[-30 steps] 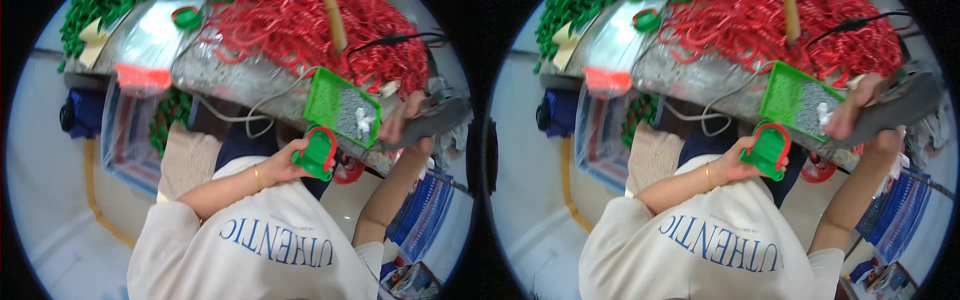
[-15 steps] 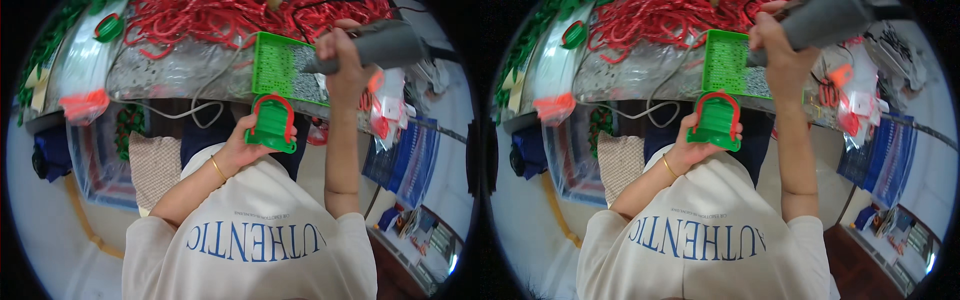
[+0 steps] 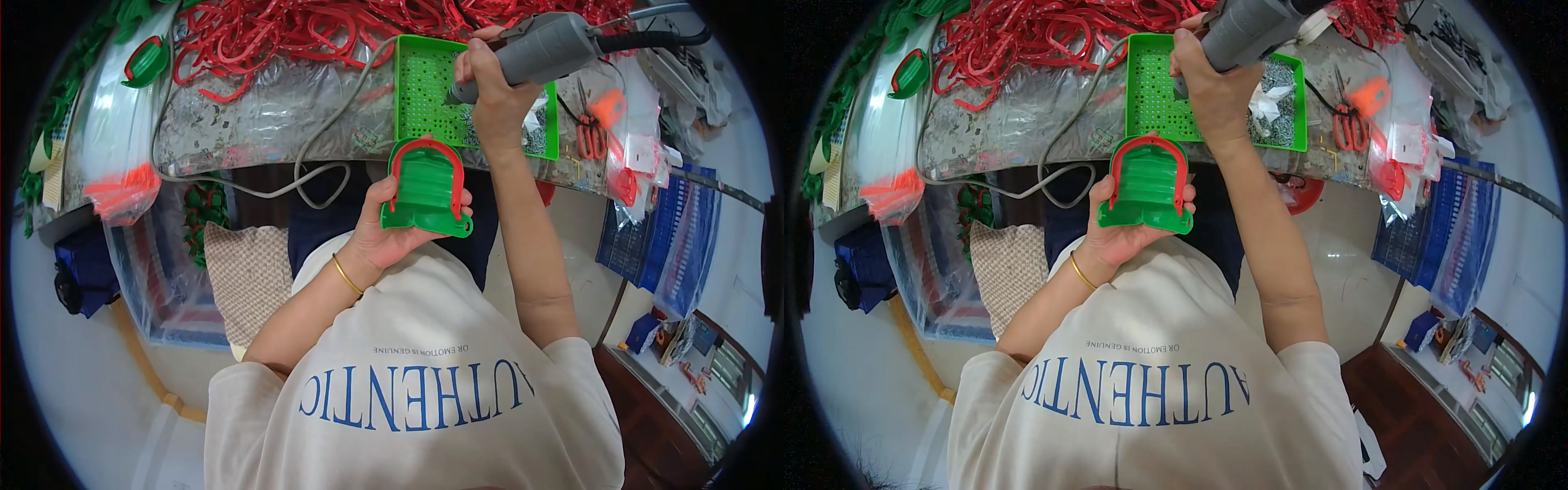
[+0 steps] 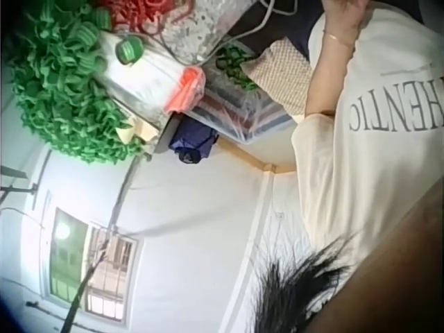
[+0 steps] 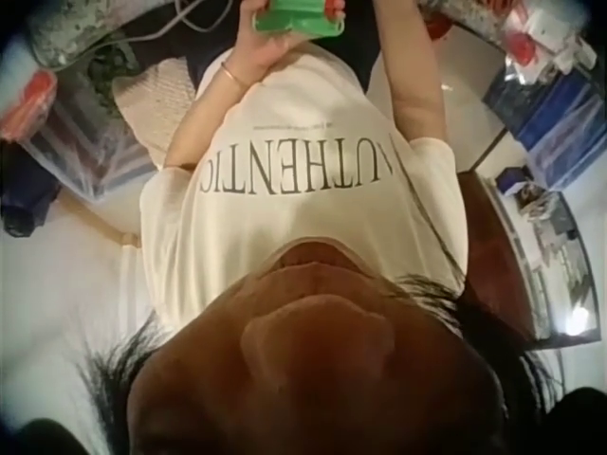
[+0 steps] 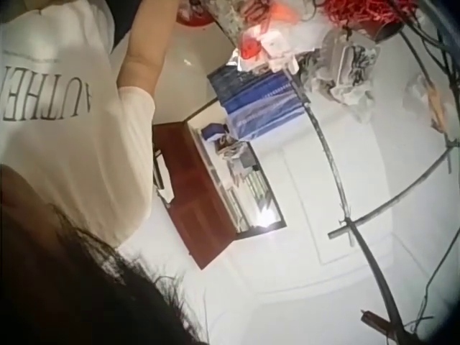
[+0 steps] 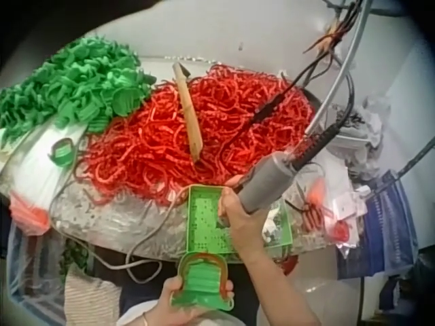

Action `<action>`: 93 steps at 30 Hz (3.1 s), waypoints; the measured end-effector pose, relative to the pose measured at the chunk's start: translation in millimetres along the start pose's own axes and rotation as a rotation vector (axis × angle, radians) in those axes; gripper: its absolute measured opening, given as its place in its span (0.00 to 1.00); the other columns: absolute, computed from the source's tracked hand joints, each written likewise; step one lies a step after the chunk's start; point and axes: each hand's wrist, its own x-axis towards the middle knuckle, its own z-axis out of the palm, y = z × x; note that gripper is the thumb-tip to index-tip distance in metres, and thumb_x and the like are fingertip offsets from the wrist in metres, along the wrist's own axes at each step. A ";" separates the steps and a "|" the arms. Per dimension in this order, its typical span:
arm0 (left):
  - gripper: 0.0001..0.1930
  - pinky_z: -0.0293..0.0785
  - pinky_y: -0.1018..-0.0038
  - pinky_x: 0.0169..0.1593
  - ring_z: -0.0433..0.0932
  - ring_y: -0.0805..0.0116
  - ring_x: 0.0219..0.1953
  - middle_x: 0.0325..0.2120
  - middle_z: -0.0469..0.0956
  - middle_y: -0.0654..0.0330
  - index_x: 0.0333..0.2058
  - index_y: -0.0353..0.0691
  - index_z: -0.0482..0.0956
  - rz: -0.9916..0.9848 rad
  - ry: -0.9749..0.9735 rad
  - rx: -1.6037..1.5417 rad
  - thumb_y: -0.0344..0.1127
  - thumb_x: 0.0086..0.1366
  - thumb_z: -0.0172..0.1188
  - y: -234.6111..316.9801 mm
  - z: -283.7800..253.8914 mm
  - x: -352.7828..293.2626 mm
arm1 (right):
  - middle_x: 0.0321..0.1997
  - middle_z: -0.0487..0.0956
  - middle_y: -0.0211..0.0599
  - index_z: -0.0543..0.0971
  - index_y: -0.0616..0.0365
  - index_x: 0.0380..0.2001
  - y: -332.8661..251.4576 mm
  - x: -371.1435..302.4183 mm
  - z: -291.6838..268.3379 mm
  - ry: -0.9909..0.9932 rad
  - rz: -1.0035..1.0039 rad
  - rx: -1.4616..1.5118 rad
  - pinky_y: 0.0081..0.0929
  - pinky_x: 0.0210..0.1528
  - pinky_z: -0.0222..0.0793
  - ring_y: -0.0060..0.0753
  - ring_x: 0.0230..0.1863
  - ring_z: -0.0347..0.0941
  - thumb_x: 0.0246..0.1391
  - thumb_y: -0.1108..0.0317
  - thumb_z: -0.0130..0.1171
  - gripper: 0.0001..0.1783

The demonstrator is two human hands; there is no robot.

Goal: Manually picking up small white components from a tray and inserting them into green and red plastic housings before using a handheld tool to secure them.

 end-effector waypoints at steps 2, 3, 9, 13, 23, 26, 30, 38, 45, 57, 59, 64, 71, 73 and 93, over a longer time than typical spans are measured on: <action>0.42 0.67 0.48 0.60 0.70 0.43 0.56 0.57 0.65 0.44 0.66 0.57 0.55 0.006 -0.002 0.000 0.53 0.55 0.65 0.0 1.0 1.1 | 0.19 0.69 0.30 0.73 0.64 0.36 2.7 -1.3 1.2 -0.008 -0.006 -0.011 0.25 0.24 0.65 0.22 0.19 0.65 0.54 0.80 0.55 0.06; 0.42 0.67 0.48 0.60 0.69 0.43 0.56 0.57 0.65 0.44 0.66 0.57 0.55 0.015 -0.008 0.002 0.53 0.55 0.65 0.3 1.7 1.4 | 0.20 0.69 0.31 0.73 0.64 0.36 3.9 -2.4 2.3 -0.009 -0.001 -0.017 0.25 0.25 0.65 0.23 0.19 0.66 0.54 0.80 0.55 0.06; 0.43 0.66 0.47 0.60 0.69 0.42 0.55 0.57 0.64 0.44 0.66 0.59 0.55 0.007 0.000 -0.050 0.52 0.54 0.65 1.5 -0.2 0.4 | 0.21 0.70 0.31 0.73 0.64 0.36 15.8 -3.2 -0.7 -0.001 0.008 0.063 0.25 0.25 0.66 0.23 0.20 0.67 0.54 0.79 0.56 0.05; 0.43 0.66 0.47 0.60 0.69 0.42 0.56 0.57 0.64 0.43 0.66 0.59 0.55 0.003 0.003 -0.048 0.52 0.54 0.66 2.4 -1.8 -0.8 | 0.21 0.71 0.31 0.73 0.64 0.35 17.8 -3.9 -1.7 -0.015 -0.002 0.041 0.24 0.26 0.67 0.23 0.21 0.68 0.54 0.79 0.57 0.05; 0.42 0.66 0.48 0.61 0.68 0.41 0.57 0.57 0.65 0.43 0.66 0.54 0.56 0.032 0.002 -0.010 0.53 0.55 0.65 2.4 -0.3 0.2 | 0.24 0.69 0.28 0.71 0.59 0.40 -8.8 -5.7 8.5 0.049 0.035 0.027 0.19 0.25 0.63 0.20 0.21 0.66 0.58 0.74 0.56 0.08; 0.42 0.66 0.49 0.61 0.68 0.42 0.57 0.57 0.66 0.43 0.65 0.50 0.58 0.046 -0.008 -0.012 0.53 0.55 0.65 3.5 -3.1 1.3 | 0.23 0.68 0.27 0.71 0.59 0.40 -43.3 -3.1 15.7 0.074 -0.012 0.097 0.18 0.24 0.62 0.18 0.21 0.64 0.58 0.73 0.56 0.08; 0.41 0.67 0.50 0.60 0.68 0.44 0.56 0.55 0.67 0.44 0.63 0.46 0.60 0.022 -0.011 -0.037 0.53 0.54 0.65 2.8 -2.4 -0.9 | 0.20 0.67 0.26 0.71 0.61 0.42 -73.4 -13.6 22.9 0.009 0.096 0.162 0.18 0.23 0.61 0.17 0.19 0.62 0.58 0.73 0.55 0.09; 0.41 0.67 0.50 0.60 0.70 0.43 0.55 0.53 0.70 0.40 0.62 0.37 0.61 0.033 0.000 -0.032 0.55 0.55 0.62 2.2 -1.4 -1.3 | 0.20 0.67 0.26 0.71 0.63 0.42 -72.5 -29.0 29.2 0.049 0.178 0.194 0.18 0.22 0.63 0.17 0.16 0.61 0.56 0.74 0.55 0.11; 0.43 0.66 0.50 0.61 0.70 0.46 0.56 0.54 0.69 0.45 0.63 0.39 0.60 0.030 -0.001 0.015 0.54 0.53 0.66 2.5 -0.4 -1.0 | 0.20 0.68 0.26 0.71 0.62 0.41 -70.1 -31.5 29.3 0.028 0.195 0.205 0.19 0.22 0.63 0.17 0.16 0.62 0.56 0.74 0.55 0.10; 0.44 0.68 0.52 0.60 0.71 0.45 0.55 0.54 0.69 0.44 0.62 0.37 0.60 0.050 0.009 0.106 0.55 0.53 0.66 3.7 5.6 -2.8 | 0.18 0.65 0.29 0.71 0.64 0.39 -24.4 -20.7 28.0 -0.263 -0.153 0.635 0.23 0.23 0.62 0.22 0.17 0.61 0.55 0.74 0.54 0.09; 0.44 0.69 0.52 0.59 0.72 0.45 0.54 0.54 0.69 0.44 0.62 0.37 0.60 0.011 -0.019 0.096 0.55 0.53 0.65 7.3 3.2 -6.2 | 0.19 0.67 0.27 0.70 0.62 0.42 -24.0 -22.2 28.9 -0.370 -0.308 1.089 0.19 0.22 0.63 0.19 0.16 0.62 0.56 0.75 0.55 0.11; 0.43 0.70 0.51 0.58 0.73 0.43 0.53 0.54 0.70 0.42 0.63 0.36 0.60 0.023 0.012 0.150 0.55 0.54 0.64 6.7 6.8 -8.8 | 0.19 0.63 0.28 0.71 0.59 0.42 -77.2 -13.8 9.3 -0.371 0.042 0.405 0.26 0.29 0.58 0.25 0.21 0.61 0.59 0.67 0.48 0.10; 0.43 0.70 0.48 0.58 0.71 0.42 0.54 0.56 0.66 0.44 0.66 0.54 0.57 0.027 -0.035 0.095 0.53 0.53 0.66 7.1 2.2 -10.1 | 0.19 0.68 0.27 0.71 0.62 0.41 -52.7 -17.2 9.4 -0.041 0.067 0.144 0.20 0.23 0.62 0.19 0.18 0.63 0.57 0.74 0.55 0.09; 0.43 0.70 0.47 0.57 0.71 0.41 0.54 0.56 0.66 0.45 0.66 0.57 0.56 0.000 -0.050 0.074 0.52 0.53 0.66 8.4 0.1 -7.2 | 0.20 0.68 0.27 0.71 0.61 0.41 -5.1 -11.4 -2.7 -0.101 -0.059 0.362 0.20 0.23 0.62 0.19 0.18 0.63 0.58 0.74 0.55 0.08; 0.42 0.72 0.50 0.55 0.73 0.39 0.52 0.51 0.70 0.34 0.64 0.42 0.59 0.096 -0.022 0.073 0.55 0.56 0.61 12.2 -7.5 -10.0 | 0.24 0.71 0.28 0.71 0.58 0.38 -1.4 -25.5 10.7 0.002 0.102 0.037 0.19 0.26 0.66 0.19 0.21 0.67 0.54 0.75 0.58 0.09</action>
